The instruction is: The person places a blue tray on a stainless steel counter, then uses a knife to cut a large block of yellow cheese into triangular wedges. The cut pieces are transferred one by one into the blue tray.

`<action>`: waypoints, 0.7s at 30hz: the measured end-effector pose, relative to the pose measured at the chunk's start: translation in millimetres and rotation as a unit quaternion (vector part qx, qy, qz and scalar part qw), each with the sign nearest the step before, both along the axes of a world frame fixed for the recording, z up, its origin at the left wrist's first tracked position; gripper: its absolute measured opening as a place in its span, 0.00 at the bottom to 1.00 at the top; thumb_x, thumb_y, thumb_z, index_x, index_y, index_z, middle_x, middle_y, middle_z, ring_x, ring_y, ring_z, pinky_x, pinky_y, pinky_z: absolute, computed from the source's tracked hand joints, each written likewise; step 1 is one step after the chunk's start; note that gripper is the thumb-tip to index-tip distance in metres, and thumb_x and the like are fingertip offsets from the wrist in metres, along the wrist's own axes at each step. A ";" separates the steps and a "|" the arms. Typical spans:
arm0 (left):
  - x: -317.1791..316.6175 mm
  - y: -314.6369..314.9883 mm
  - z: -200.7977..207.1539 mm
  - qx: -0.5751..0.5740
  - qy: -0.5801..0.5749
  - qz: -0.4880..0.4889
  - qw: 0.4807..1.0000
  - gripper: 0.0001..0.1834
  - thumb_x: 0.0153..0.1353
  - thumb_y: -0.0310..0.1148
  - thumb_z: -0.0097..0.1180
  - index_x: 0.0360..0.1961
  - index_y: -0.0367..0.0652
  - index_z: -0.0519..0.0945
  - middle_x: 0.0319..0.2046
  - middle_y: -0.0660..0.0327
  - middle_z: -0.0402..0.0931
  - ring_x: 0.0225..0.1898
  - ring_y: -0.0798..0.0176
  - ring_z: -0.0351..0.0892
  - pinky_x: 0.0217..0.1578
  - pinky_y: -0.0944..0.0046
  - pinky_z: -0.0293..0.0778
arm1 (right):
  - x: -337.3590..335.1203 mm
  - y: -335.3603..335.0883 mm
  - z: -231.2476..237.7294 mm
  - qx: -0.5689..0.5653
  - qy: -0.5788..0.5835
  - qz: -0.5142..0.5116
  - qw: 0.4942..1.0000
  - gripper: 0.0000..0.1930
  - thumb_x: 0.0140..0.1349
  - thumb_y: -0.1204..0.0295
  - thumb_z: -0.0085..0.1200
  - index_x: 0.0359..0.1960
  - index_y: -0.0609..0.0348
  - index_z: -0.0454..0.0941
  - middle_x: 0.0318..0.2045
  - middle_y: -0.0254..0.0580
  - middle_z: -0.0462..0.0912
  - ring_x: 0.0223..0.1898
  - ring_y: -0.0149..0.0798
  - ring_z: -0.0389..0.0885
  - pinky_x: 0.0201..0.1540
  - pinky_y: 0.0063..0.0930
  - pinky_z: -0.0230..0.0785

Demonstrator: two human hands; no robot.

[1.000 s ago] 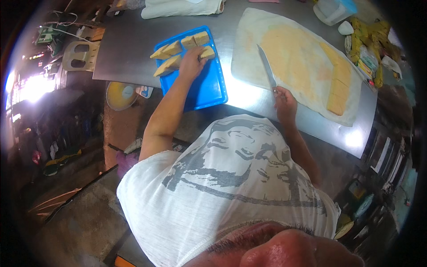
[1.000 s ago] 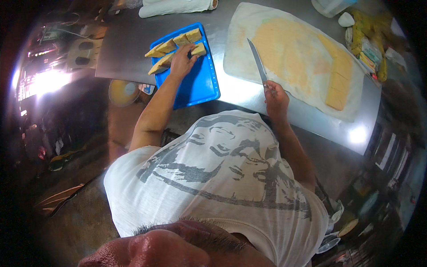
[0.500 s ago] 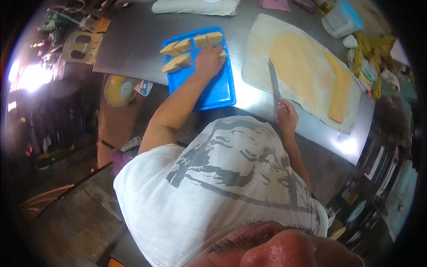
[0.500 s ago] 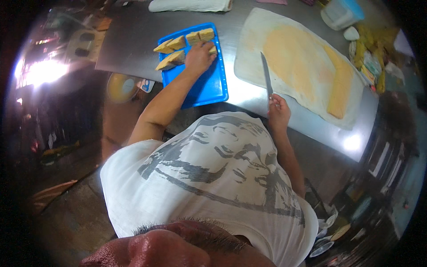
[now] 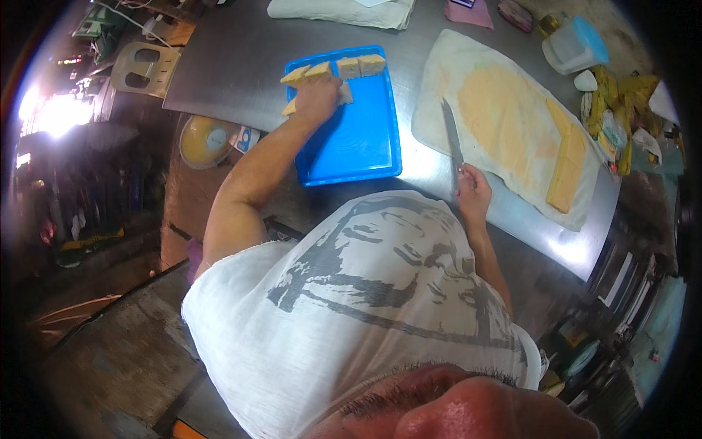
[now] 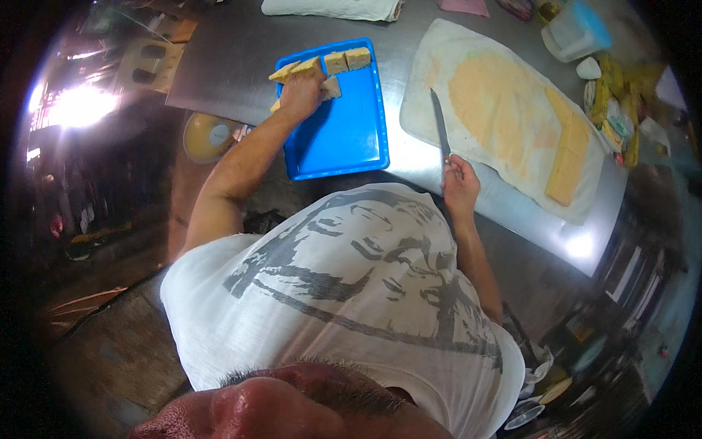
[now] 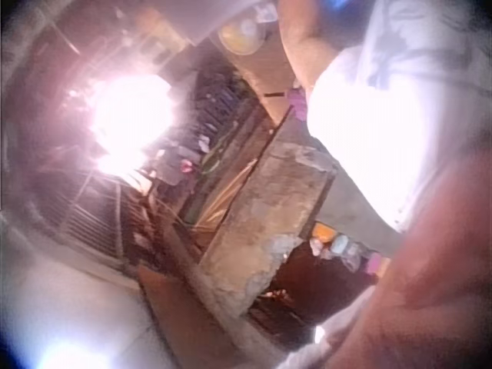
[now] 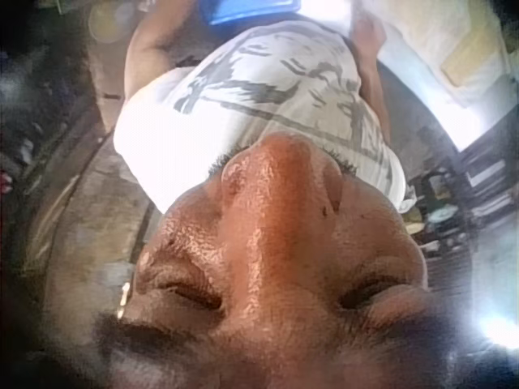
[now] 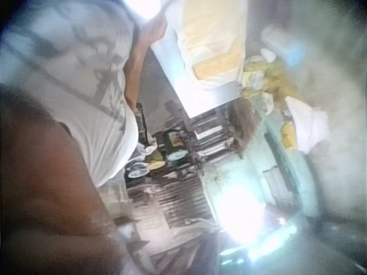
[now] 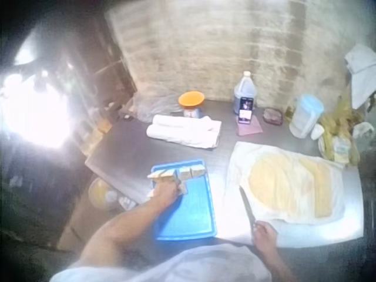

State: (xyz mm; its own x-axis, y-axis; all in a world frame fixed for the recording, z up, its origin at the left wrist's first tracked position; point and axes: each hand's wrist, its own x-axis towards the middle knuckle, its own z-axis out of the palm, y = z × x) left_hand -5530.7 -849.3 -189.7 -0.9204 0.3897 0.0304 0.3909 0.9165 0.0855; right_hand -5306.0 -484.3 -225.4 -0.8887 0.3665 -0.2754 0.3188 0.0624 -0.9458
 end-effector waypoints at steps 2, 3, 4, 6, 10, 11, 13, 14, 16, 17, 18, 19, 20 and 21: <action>0.5 6.6 -2.2 0.004 -0.009 -0.007 1.000 0.15 0.61 0.34 0.60 0.49 0.47 0.84 0.42 0.48 0.86 0.46 0.43 0.86 0.48 0.44 0.78 | -2.5 -3.2 3.0 0.002 -0.005 -0.004 1.000 0.15 0.72 0.69 0.57 0.54 0.66 0.79 0.36 0.32 0.83 0.26 0.21 0.74 0.27 0.18 0.69; -0.7 7.1 -7.1 0.010 -0.031 0.008 0.999 0.17 0.60 0.35 0.62 0.51 0.48 0.83 0.43 0.48 0.85 0.47 0.44 0.85 0.49 0.44 0.77 | -4.8 -4.8 4.1 0.007 -0.014 -0.008 1.000 0.15 0.72 0.68 0.57 0.54 0.65 0.79 0.36 0.32 0.83 0.26 0.21 0.74 0.27 0.18 0.69; -3.5 12.2 -12.9 0.017 -0.055 0.012 0.998 0.19 0.59 0.36 0.65 0.53 0.49 0.83 0.45 0.48 0.85 0.48 0.45 0.85 0.50 0.44 0.77 | -3.9 -4.2 5.3 0.012 -0.025 -0.023 0.999 0.15 0.73 0.68 0.56 0.54 0.64 0.80 0.36 0.32 0.83 0.26 0.22 0.74 0.27 0.18 0.69; -5.9 8.6 -22.2 -0.002 -0.031 -0.008 0.999 0.23 0.58 0.38 0.66 0.55 0.50 0.82 0.47 0.49 0.84 0.50 0.45 0.84 0.51 0.44 0.76 | 3.1 8.2 -14.5 -0.012 -0.021 -0.021 0.999 0.14 0.73 0.67 0.56 0.54 0.61 0.81 0.34 0.33 0.84 0.26 0.22 0.75 0.28 0.19 0.70; 15.9 12.5 -0.4 -0.031 0.028 -0.015 0.999 0.31 0.58 0.48 0.67 0.61 0.49 0.77 0.57 0.51 0.79 0.60 0.46 0.77 0.59 0.37 0.68 | 9.5 18.7 14.0 0.061 -0.010 -0.022 0.998 0.13 0.70 0.69 0.58 0.51 0.61 0.82 0.32 0.34 0.83 0.26 0.25 0.77 0.27 0.23 0.72; 18.5 28.0 5.5 -0.033 0.050 -0.025 0.998 0.32 0.57 0.49 0.68 0.61 0.49 0.77 0.57 0.51 0.78 0.61 0.47 0.76 0.61 0.37 0.66 | 16.1 28.6 14.9 0.058 -0.002 -0.054 0.997 0.13 0.69 0.69 0.58 0.51 0.61 0.82 0.33 0.34 0.84 0.26 0.25 0.77 0.26 0.23 0.72; 17.6 53.3 22.3 -0.048 0.095 -0.027 0.994 0.35 0.56 0.52 0.68 0.62 0.49 0.76 0.58 0.52 0.78 0.63 0.49 0.73 0.64 0.35 0.61 | 23.7 40.3 5.5 0.041 0.019 -0.100 0.994 0.13 0.68 0.69 0.59 0.51 0.62 0.82 0.33 0.35 0.84 0.26 0.26 0.78 0.26 0.24 0.73; 11.2 72.1 30.2 -0.023 0.083 -0.050 0.995 0.34 0.56 0.52 0.68 0.61 0.49 0.77 0.58 0.52 0.78 0.63 0.49 0.73 0.64 0.35 0.60 | 27.0 49.6 1.4 0.046 0.008 -0.124 0.991 0.14 0.68 0.70 0.60 0.51 0.62 0.82 0.34 0.35 0.84 0.26 0.26 0.78 0.26 0.24 0.73; 4.7 114.2 44.8 0.023 0.056 -0.089 0.994 0.34 0.56 0.53 0.67 0.60 0.49 0.78 0.57 0.54 0.79 0.63 0.50 0.73 0.65 0.36 0.58 | 32.7 72.7 -5.0 0.051 -0.012 -0.164 0.985 0.14 0.67 0.70 0.60 0.52 0.62 0.82 0.35 0.36 0.85 0.26 0.26 0.79 0.26 0.24 0.74; 2.8 133.5 45.2 0.029 0.065 -0.117 0.991 0.33 0.57 0.54 0.66 0.59 0.49 0.79 0.57 0.54 0.80 0.62 0.50 0.74 0.64 0.38 0.59 | 33.2 78.9 -3.3 0.043 -0.011 -0.177 0.983 0.14 0.67 0.70 0.60 0.52 0.62 0.82 0.35 0.37 0.85 0.26 0.26 0.79 0.26 0.24 0.73; -2.4 157.9 43.7 0.036 0.074 -0.145 0.986 0.32 0.57 0.55 0.65 0.59 0.49 0.80 0.56 0.55 0.80 0.61 0.50 0.75 0.63 0.39 0.61 | 34.1 86.8 -0.9 0.034 -0.010 -0.191 0.981 0.14 0.67 0.70 0.61 0.51 0.62 0.83 0.35 0.37 0.85 0.26 0.26 0.79 0.26 0.24 0.73; -7.7 185.6 42.0 0.044 0.084 -0.173 0.980 0.31 0.58 0.56 0.64 0.58 0.49 0.81 0.55 0.56 0.81 0.60 0.51 0.76 0.61 0.40 0.62 | 34.8 97.2 0.8 0.026 -0.008 -0.205 0.978 0.13 0.67 0.71 0.61 0.51 0.62 0.83 0.35 0.37 0.86 0.27 0.26 0.79 0.26 0.24 0.72; -9.8 215.8 38.1 0.049 0.075 -0.192 0.977 0.30 0.59 0.55 0.64 0.57 0.49 0.81 0.55 0.56 0.81 0.59 0.51 0.77 0.62 0.41 0.62 | 39.5 109.0 -4.7 0.021 -0.002 -0.212 0.977 0.13 0.67 0.71 0.61 0.51 0.61 0.83 0.35 0.36 0.86 0.27 0.26 0.79 0.26 0.23 0.72; -11.6 248.1 33.8 0.055 0.066 -0.212 0.973 0.28 0.59 0.54 0.64 0.56 0.50 0.82 0.54 0.57 0.82 0.59 0.52 0.77 0.62 0.41 0.61 | 44.6 121.3 -14.5 0.015 0.004 -0.219 0.976 0.13 0.67 0.71 0.61 0.51 0.60 0.83 0.36 0.36 0.86 0.28 0.26 0.79 0.27 0.23 0.72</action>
